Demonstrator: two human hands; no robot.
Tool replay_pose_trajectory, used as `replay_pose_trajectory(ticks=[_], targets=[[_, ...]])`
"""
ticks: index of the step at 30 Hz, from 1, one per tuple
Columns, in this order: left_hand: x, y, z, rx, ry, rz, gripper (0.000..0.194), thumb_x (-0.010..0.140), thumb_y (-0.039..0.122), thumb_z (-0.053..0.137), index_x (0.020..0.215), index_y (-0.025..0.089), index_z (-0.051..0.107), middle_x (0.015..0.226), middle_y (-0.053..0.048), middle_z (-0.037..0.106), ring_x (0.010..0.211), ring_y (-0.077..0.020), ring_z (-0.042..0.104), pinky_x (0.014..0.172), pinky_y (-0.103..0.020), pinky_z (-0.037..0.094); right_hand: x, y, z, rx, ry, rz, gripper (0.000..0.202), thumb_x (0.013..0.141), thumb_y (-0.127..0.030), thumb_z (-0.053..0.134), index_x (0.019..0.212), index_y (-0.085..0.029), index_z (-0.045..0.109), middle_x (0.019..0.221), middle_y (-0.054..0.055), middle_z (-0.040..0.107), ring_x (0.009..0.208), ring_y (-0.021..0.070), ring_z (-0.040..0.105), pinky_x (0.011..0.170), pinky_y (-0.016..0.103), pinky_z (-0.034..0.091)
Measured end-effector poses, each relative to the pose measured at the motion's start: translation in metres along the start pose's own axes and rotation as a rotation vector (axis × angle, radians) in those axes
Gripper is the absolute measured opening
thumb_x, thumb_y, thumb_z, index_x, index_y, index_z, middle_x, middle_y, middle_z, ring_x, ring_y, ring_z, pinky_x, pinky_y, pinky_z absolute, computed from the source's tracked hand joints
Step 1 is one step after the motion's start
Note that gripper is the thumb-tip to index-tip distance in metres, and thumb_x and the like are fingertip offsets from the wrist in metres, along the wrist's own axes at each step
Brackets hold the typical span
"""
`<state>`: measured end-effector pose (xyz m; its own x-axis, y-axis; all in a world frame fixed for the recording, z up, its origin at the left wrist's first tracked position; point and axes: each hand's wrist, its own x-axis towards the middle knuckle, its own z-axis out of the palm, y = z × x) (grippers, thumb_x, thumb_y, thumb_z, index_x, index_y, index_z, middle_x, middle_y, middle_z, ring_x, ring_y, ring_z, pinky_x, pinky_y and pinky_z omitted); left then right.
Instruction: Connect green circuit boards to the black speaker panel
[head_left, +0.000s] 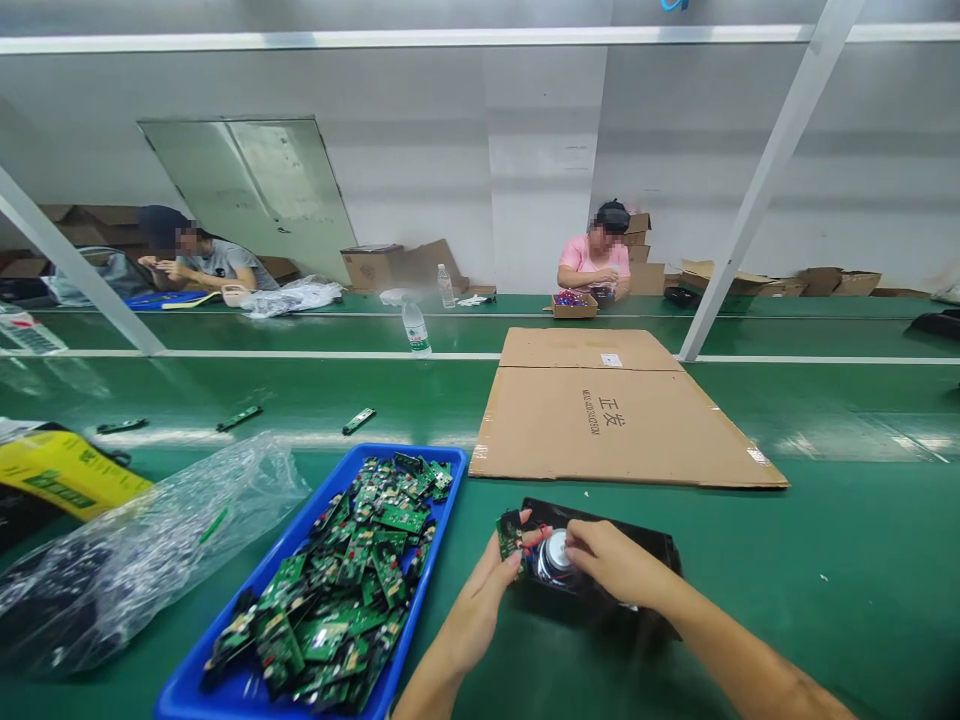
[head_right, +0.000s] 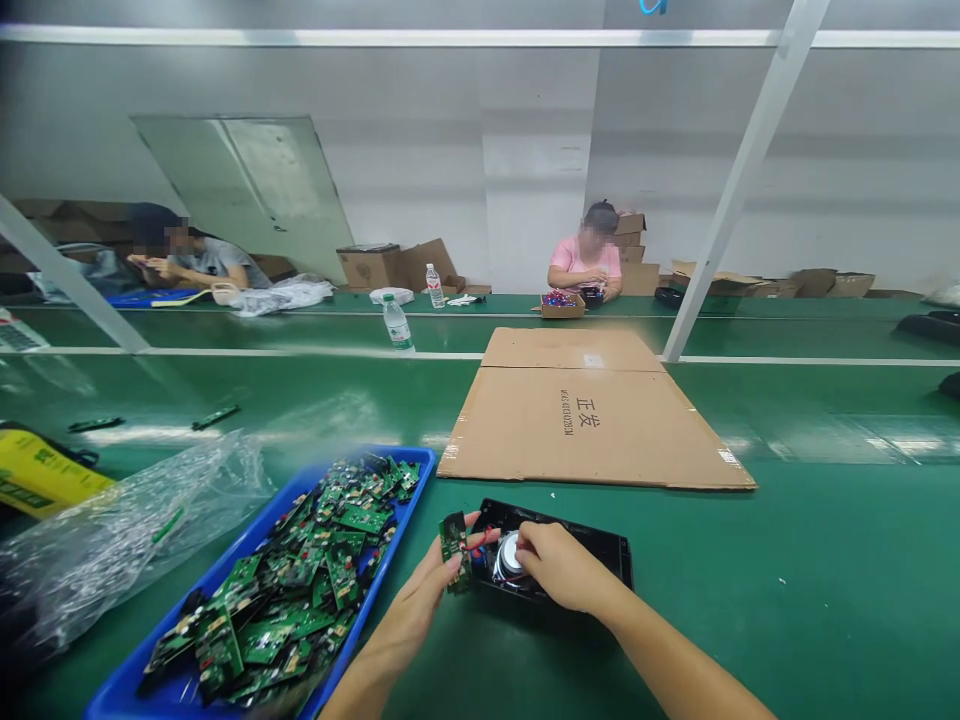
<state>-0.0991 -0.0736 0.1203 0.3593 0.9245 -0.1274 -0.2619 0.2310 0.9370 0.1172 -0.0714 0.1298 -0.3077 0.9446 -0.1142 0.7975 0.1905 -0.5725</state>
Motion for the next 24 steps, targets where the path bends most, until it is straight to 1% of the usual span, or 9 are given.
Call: replay_pose_trajectory(ticks=[3, 6, 8, 10, 13, 16, 19, 21, 24], targets=[[-0.004, 0.002, 0.002, 0.087, -0.097, -0.022, 0.047, 0.082, 0.045, 0.075, 0.123, 0.021, 0.072, 0.132, -0.010, 0.071, 0.135, -0.0319, 0.053, 0.121, -0.044, 0.033, -0.002, 0.000, 0.001, 0.097, -0.052, 0.032, 0.009, 0.085, -0.010, 0.059, 0.085, -0.017, 0.063, 0.075, -0.004, 0.063, 0.066, 0.0113, 0.057, 0.058, 0.020, 0.037], [-0.005, -0.002, 0.004, 0.161, -0.165, -0.003, 0.046, 0.080, 0.043, 0.078, 0.120, 0.022, 0.072, 0.125, -0.009, 0.073, 0.124, -0.0319, 0.062, 0.114, -0.047, 0.043, 0.000, 0.000, 0.008, 0.124, -0.083, 0.037, 0.018, 0.076, -0.003, 0.065, 0.084, -0.018, 0.067, 0.076, -0.005, 0.062, 0.070, 0.0110, 0.057, 0.061, 0.020, 0.036], [-0.003, -0.008, 0.003, 0.168, -0.128, 0.015, 0.046, 0.076, 0.041, 0.082, 0.116, 0.022, 0.072, 0.119, -0.009, 0.076, 0.116, -0.0306, 0.066, 0.108, -0.046, 0.049, 0.000, 0.001, 0.011, 0.109, -0.083, 0.050, 0.018, 0.073, -0.001, 0.066, 0.078, -0.018, 0.069, 0.080, -0.003, 0.062, 0.075, 0.0131, 0.058, 0.065, 0.022, 0.036], [0.000, -0.015, 0.002, 0.158, -0.050, 0.020, 0.046, 0.071, 0.039, 0.086, 0.111, 0.022, 0.072, 0.110, -0.008, 0.078, 0.109, -0.0293, 0.069, 0.101, -0.043, 0.053, -0.002, 0.003, 0.010, 0.087, -0.056, 0.077, 0.015, 0.077, -0.003, 0.064, 0.078, -0.017, 0.069, 0.086, 0.001, 0.062, 0.081, 0.0163, 0.058, 0.069, 0.024, 0.038], [0.004, -0.022, 0.001, 0.209, 0.077, 0.031, 0.045, 0.069, 0.038, 0.085, 0.108, 0.020, 0.072, 0.105, -0.009, 0.079, 0.103, -0.0287, 0.071, 0.094, -0.040, 0.055, -0.006, 0.008, 0.005, 0.082, -0.037, 0.086, 0.017, 0.082, -0.004, 0.060, 0.085, -0.017, 0.070, 0.093, 0.003, 0.061, 0.087, 0.0180, 0.059, 0.075, 0.026, 0.041], [0.005, -0.024, 0.001, 0.286, 0.164, 0.057, 0.041, 0.071, 0.040, 0.082, 0.105, 0.020, 0.072, 0.105, -0.009, 0.080, 0.098, -0.0278, 0.071, 0.087, -0.039, 0.055, -0.009, 0.011, 0.000, 0.086, -0.079, 0.049, 0.027, 0.078, -0.001, 0.063, 0.092, -0.021, 0.073, 0.099, 0.001, 0.061, 0.092, 0.0173, 0.060, 0.079, 0.025, 0.042], [0.005, -0.025, 0.003, 0.216, 0.179, 0.051, 0.042, 0.068, 0.039, 0.084, 0.103, 0.019, 0.072, 0.101, -0.008, 0.080, 0.095, -0.0254, 0.071, 0.083, -0.034, 0.056, -0.008, 0.010, 0.002, 0.007, -0.092, 0.016, 0.034, 0.074, 0.001, 0.064, 0.097, -0.023, 0.072, 0.101, 0.001, 0.062, 0.096, 0.0192, 0.061, 0.079, 0.025, 0.041], [0.005, -0.025, 0.005, 0.162, 0.176, 0.024, 0.047, 0.066, 0.039, 0.086, 0.105, 0.018, 0.071, 0.097, -0.007, 0.080, 0.082, -0.0210, 0.071, 0.068, -0.028, 0.056, -0.007, 0.008, 0.006, -0.035, -0.083, 0.011, 0.032, 0.074, 0.002, 0.063, 0.095, -0.021, 0.070, 0.100, 0.002, 0.063, 0.095, 0.0203, 0.061, 0.078, 0.026, 0.040], [0.004, -0.022, 0.011, 0.090, 0.178, -0.008, 0.053, 0.067, 0.048, 0.085, 0.106, 0.016, 0.070, 0.091, -0.007, 0.079, 0.054, -0.0129, 0.062, 0.046, -0.024, 0.047, -0.006, 0.008, 0.011, -0.037, -0.064, 0.028, 0.024, 0.081, -0.001, 0.055, 0.092, -0.019, 0.066, 0.097, 0.004, 0.061, 0.089, 0.0190, 0.060, 0.074, 0.026, 0.040]])
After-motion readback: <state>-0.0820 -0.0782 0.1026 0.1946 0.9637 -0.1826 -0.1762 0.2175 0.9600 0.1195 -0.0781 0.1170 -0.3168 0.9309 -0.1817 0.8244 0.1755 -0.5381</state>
